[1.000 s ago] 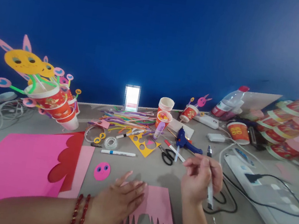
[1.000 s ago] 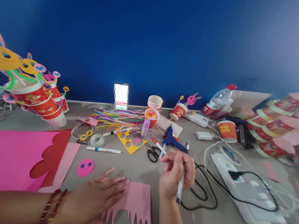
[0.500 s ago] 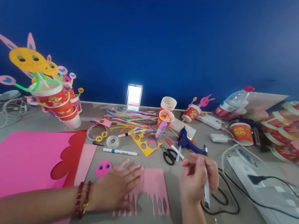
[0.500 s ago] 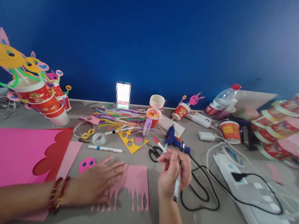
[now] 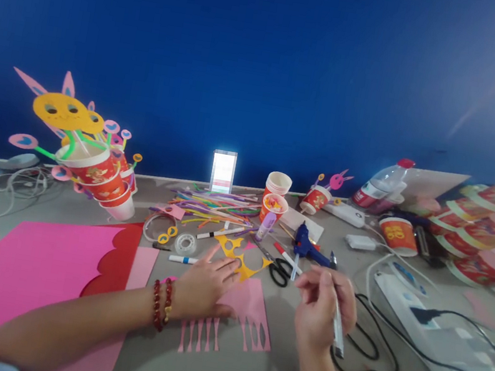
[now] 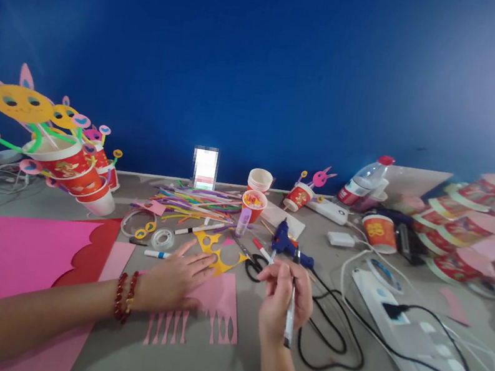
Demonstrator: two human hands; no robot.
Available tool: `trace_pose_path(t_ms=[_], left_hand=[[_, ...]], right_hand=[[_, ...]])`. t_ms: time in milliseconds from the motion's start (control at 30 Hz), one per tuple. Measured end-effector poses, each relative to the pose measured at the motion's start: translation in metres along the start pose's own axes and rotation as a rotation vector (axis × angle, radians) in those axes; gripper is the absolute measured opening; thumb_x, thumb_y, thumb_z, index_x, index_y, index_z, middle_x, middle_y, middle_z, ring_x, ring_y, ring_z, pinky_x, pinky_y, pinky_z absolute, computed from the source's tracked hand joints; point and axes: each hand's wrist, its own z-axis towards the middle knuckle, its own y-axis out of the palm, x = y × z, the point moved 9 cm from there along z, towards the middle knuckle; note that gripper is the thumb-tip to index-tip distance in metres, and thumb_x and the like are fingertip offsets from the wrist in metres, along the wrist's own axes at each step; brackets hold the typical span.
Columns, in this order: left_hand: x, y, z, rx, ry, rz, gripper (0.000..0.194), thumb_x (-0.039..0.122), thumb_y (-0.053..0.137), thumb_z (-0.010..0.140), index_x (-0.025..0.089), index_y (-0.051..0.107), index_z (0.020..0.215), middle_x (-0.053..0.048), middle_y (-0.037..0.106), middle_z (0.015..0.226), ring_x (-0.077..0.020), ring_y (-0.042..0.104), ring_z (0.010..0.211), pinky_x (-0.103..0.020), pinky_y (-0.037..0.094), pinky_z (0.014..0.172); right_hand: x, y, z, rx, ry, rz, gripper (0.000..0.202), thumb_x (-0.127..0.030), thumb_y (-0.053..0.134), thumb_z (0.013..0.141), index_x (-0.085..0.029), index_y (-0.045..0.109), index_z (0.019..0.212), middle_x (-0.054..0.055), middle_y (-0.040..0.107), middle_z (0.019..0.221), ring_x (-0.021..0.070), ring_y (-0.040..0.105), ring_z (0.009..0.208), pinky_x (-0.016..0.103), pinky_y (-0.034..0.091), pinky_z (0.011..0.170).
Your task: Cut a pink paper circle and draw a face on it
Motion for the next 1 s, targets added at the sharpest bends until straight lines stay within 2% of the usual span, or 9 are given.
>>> trace_pose_path(t_ms=[200, 300, 400, 533, 667, 733, 800, 900, 1000], left_hand=[[-0.002, 0.001, -0.009, 0.012, -0.058, 0.007, 0.076, 0.072, 0.029, 0.091, 0.012, 0.051, 0.133, -0.018, 0.047, 0.144, -0.0284, 0.042, 0.134, -0.047, 0.021, 0.114], [-0.007, -0.001, -0.006, 0.05, -0.067, -0.005, 0.076, 0.071, 0.027, 0.091, 0.013, 0.046, 0.138, -0.017, 0.045, 0.146, -0.0275, 0.042, 0.134, -0.046, 0.023, 0.113], [-0.024, -0.004, -0.002, 0.1, -0.12, 0.014, 0.076, 0.07, 0.025, 0.092, 0.013, 0.044, 0.139, -0.017, 0.045, 0.147, -0.0277, 0.041, 0.135, -0.045, 0.023, 0.113], [-0.043, 0.004, 0.002, 0.105, -0.185, 0.062, 0.08, 0.072, 0.024, 0.091, 0.01, 0.05, 0.134, -0.021, 0.047, 0.144, -0.0315, 0.043, 0.133, -0.048, 0.022, 0.112], [-0.037, 0.01, 0.008, 0.108, -0.158, 0.074, 0.078, 0.071, 0.028, 0.091, 0.01, 0.049, 0.134, -0.02, 0.046, 0.145, -0.0316, 0.04, 0.134, -0.049, 0.02, 0.113], [-0.032, 0.006, 0.011, 0.115, -0.144, 0.076, 0.072, 0.068, 0.033, 0.092, 0.012, 0.051, 0.132, -0.018, 0.048, 0.143, -0.0299, 0.041, 0.132, -0.046, 0.021, 0.113], [-0.036, -0.004, 0.013, 0.126, -0.156, 0.078, 0.057, 0.06, 0.041, 0.094, 0.015, 0.056, 0.125, -0.014, 0.056, 0.134, -0.0273, 0.048, 0.124, -0.043, 0.028, 0.109], [-0.06, -0.022, 0.012, 0.149, -0.235, 0.093, 0.025, 0.034, 0.049, 0.097, 0.017, 0.064, 0.108, -0.009, 0.062, 0.114, -0.0248, 0.055, 0.106, -0.04, 0.039, 0.097], [-0.09, -0.034, 0.009, 0.169, -0.315, 0.116, 0.016, 0.02, 0.051, 0.094, 0.018, 0.066, 0.098, -0.009, 0.062, 0.106, -0.0264, 0.053, 0.103, -0.041, 0.042, 0.089]], right_hand=[[0.005, 0.001, -0.003, -0.013, 0.038, 0.022, 0.019, -0.029, 0.062, 0.086, -0.015, 0.063, 0.073, -0.003, 0.061, 0.052, 0.0086, 0.046, 0.039, 0.02, 0.027, 0.037], [0.005, 0.003, -0.004, -0.032, 0.053, 0.016, 0.019, -0.031, 0.062, 0.086, -0.015, 0.063, 0.075, -0.003, 0.061, 0.051, 0.0084, 0.044, 0.037, 0.021, 0.027, 0.037], [0.005, 0.003, -0.004, -0.027, 0.056, 0.026, 0.019, -0.031, 0.063, 0.085, -0.015, 0.064, 0.076, -0.003, 0.061, 0.051, 0.0078, 0.042, 0.037, 0.02, 0.026, 0.037], [0.006, 0.004, -0.004, -0.036, 0.068, 0.025, 0.017, -0.03, 0.064, 0.084, -0.015, 0.064, 0.076, -0.002, 0.061, 0.052, 0.0083, 0.043, 0.038, 0.021, 0.026, 0.037], [0.008, 0.006, -0.006, -0.063, 0.07, 0.01, 0.017, -0.03, 0.063, 0.085, -0.015, 0.065, 0.077, -0.003, 0.061, 0.052, 0.0084, 0.043, 0.038, 0.021, 0.027, 0.038], [0.009, 0.007, -0.007, -0.071, 0.075, 0.007, 0.017, -0.03, 0.063, 0.085, -0.015, 0.065, 0.077, -0.003, 0.061, 0.052, 0.008, 0.041, 0.037, 0.022, 0.027, 0.038], [0.012, 0.007, -0.007, -0.071, 0.088, 0.008, 0.018, -0.031, 0.063, 0.085, -0.015, 0.065, 0.078, -0.002, 0.061, 0.052, 0.0081, 0.041, 0.037, 0.021, 0.027, 0.038], [0.015, 0.007, -0.008, -0.082, 0.102, 0.001, 0.02, -0.034, 0.063, 0.086, -0.015, 0.065, 0.079, -0.002, 0.061, 0.052, 0.0089, 0.043, 0.039, 0.021, 0.027, 0.038], [0.015, 0.009, -0.008, -0.105, 0.101, -0.013, 0.021, -0.035, 0.063, 0.086, -0.016, 0.065, 0.079, -0.002, 0.061, 0.052, 0.0084, 0.042, 0.038, 0.021, 0.026, 0.038]])
